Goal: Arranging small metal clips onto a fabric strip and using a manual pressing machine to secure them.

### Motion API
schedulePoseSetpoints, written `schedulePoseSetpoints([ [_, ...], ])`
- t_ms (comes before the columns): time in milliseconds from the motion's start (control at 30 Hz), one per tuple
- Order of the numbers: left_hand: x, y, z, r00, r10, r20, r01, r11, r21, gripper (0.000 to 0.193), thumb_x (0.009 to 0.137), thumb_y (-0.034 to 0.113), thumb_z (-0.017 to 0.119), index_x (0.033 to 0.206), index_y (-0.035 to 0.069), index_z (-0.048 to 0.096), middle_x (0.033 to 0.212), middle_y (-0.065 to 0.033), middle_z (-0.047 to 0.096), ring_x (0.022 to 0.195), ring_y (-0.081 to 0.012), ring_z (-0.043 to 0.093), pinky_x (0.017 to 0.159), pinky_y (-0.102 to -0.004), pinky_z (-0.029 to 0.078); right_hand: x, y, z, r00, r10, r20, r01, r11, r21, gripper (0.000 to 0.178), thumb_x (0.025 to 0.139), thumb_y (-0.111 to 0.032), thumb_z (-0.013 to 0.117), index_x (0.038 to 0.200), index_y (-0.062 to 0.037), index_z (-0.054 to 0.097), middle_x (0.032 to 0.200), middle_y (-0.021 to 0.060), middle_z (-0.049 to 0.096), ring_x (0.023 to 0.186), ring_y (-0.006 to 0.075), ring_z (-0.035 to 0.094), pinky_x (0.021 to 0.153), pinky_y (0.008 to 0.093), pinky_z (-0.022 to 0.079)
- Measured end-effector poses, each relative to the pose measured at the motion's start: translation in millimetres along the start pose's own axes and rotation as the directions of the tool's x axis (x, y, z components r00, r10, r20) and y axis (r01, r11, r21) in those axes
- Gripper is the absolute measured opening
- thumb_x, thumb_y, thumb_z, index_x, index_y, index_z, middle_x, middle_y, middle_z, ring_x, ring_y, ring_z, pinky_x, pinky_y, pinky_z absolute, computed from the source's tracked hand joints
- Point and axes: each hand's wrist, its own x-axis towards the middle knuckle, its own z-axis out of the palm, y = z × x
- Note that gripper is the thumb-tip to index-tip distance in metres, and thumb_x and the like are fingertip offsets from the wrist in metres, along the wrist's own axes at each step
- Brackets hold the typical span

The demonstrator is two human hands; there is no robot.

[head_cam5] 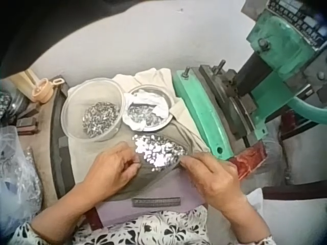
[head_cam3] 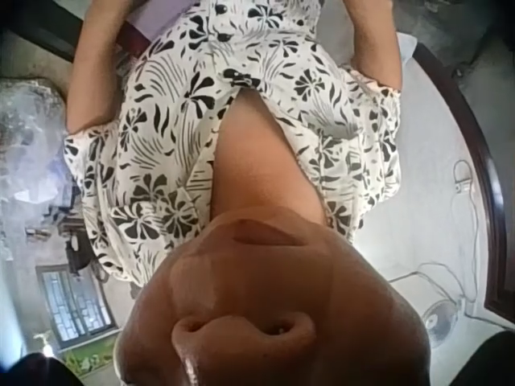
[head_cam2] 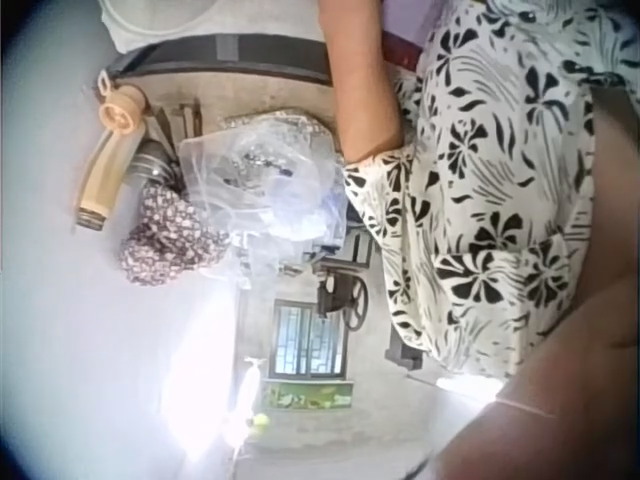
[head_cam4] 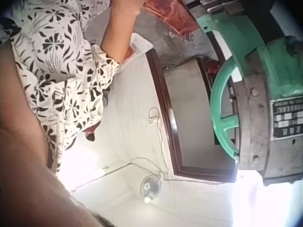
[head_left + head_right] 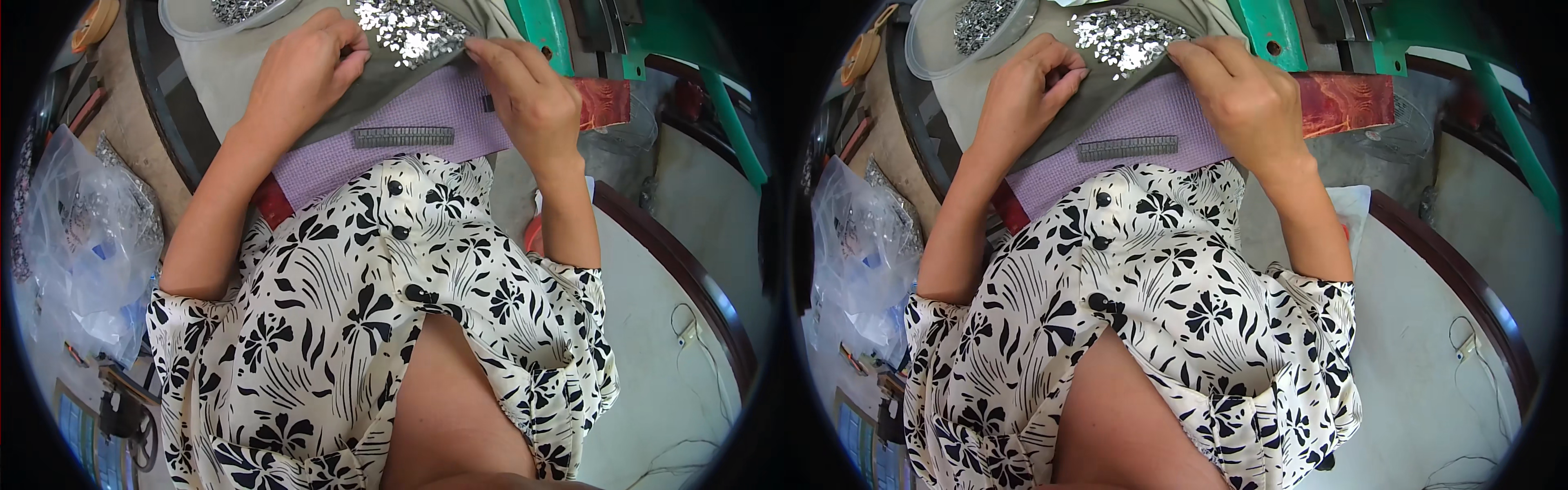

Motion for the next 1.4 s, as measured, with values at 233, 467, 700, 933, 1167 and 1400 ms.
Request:
schedulePoseSetpoints([
  [233, 4.2, 4.1, -1.1, 0.999, -0.01, -0.031, 0.007, 0.996, -0.094, 0.017, 0.088, 0.01, 0.069, 0.102, 0.002, 0.064, 0.087, -0.0106, 0.062, 0.073, -0.023, 0.062, 0.069, -0.0343, 0.049, 13.4, -5.8, -8.3, 0.987, -0.128, -0.1, 0.13, 0.991, 0.015, 0.028, 0.073, -0.006, 0.07, 0.1, -0.0107, 0.074, 0.092, 0.001, 0.068, 0.068, 0.0184, 0.066, 0.058, 0.0294, 0.053],
  [467, 12.8, 3.2, 3.6, 0.997, -0.062, 0.037, 0.062, 0.998, -0.023, 0.016, 0.088, 0.012, 0.07, 0.101, 0.003, 0.064, 0.088, -0.0089, 0.063, 0.071, -0.0228, 0.061, 0.066, -0.0355, 0.049, -8.9, 4.9, -21.1, 0.943, -0.06, 0.326, 0.043, 0.997, 0.058, 0.023, 0.074, -0.009, 0.073, 0.097, -0.0063, 0.075, 0.09, 0.0016, 0.065, 0.082, 0.0204, 0.063, 0.07, 0.034, 0.053],
  [700, -1.8, -0.3, -7.9, 0.989, -0.091, 0.115, 0.097, 0.994, -0.053, 0.012, 0.086, 0.011, 0.07, 0.094, 0.003, 0.066, 0.089, -0.0094, 0.064, 0.073, -0.0257, 0.063, 0.067, -0.0377, 0.049, -15.5, -7.1, -12.0, 0.967, 0.101, 0.232, -0.131, 0.984, 0.118, 0.014, 0.078, -0.012, 0.078, 0.091, -0.0086, 0.075, 0.084, 0.0033, 0.065, 0.079, 0.0233, 0.062, 0.068, 0.0356, 0.052],
  [933, -19.8, -2.6, -14.2, 0.982, -0.179, 0.057, 0.187, 0.969, -0.163, 0.016, 0.088, 0.002, 0.068, 0.104, -0.001, 0.067, 0.091, -0.0068, 0.062, 0.076, -0.0154, 0.062, 0.069, -0.028, 0.049, -2.6, -21.0, 30.5, 0.966, 0.238, 0.096, -0.255, 0.933, 0.254, 0.01, 0.083, -0.013, 0.079, 0.089, -0.0063, 0.075, 0.081, 0.0047, 0.066, 0.064, 0.0207, 0.063, 0.057, 0.0309, 0.049],
  [1167, -27.7, -10.4, -14.6, 0.985, -0.173, 0.031, 0.175, 0.973, -0.147, 0.016, 0.089, 0.002, 0.067, 0.105, 0.0, 0.068, 0.093, -0.0054, 0.062, 0.076, -0.0141, 0.061, 0.07, -0.0267, 0.049, 4.7, -30.6, 30.9, 0.922, 0.323, 0.215, -0.363, 0.913, 0.186, 0.01, 0.079, -0.018, 0.079, 0.083, -0.0095, 0.074, 0.083, 0.0041, 0.064, 0.075, 0.0268, 0.066, 0.063, 0.0389, 0.05],
  [1400, -17.1, -4.8, -9.3, 0.996, -0.086, -0.014, 0.086, 0.996, -0.019, 0.013, 0.086, 0.004, 0.07, 0.099, 0.003, 0.071, 0.09, -0.0052, 0.063, 0.076, -0.0154, 0.062, 0.07, -0.0278, 0.05, 0.0, -31.1, 31.2, 0.953, 0.251, 0.172, -0.283, 0.94, 0.193, 0.009, 0.079, -0.009, 0.077, 0.087, -0.0071, 0.075, 0.086, 0.001, 0.066, 0.069, 0.0189, 0.065, 0.061, 0.0315, 0.05],
])
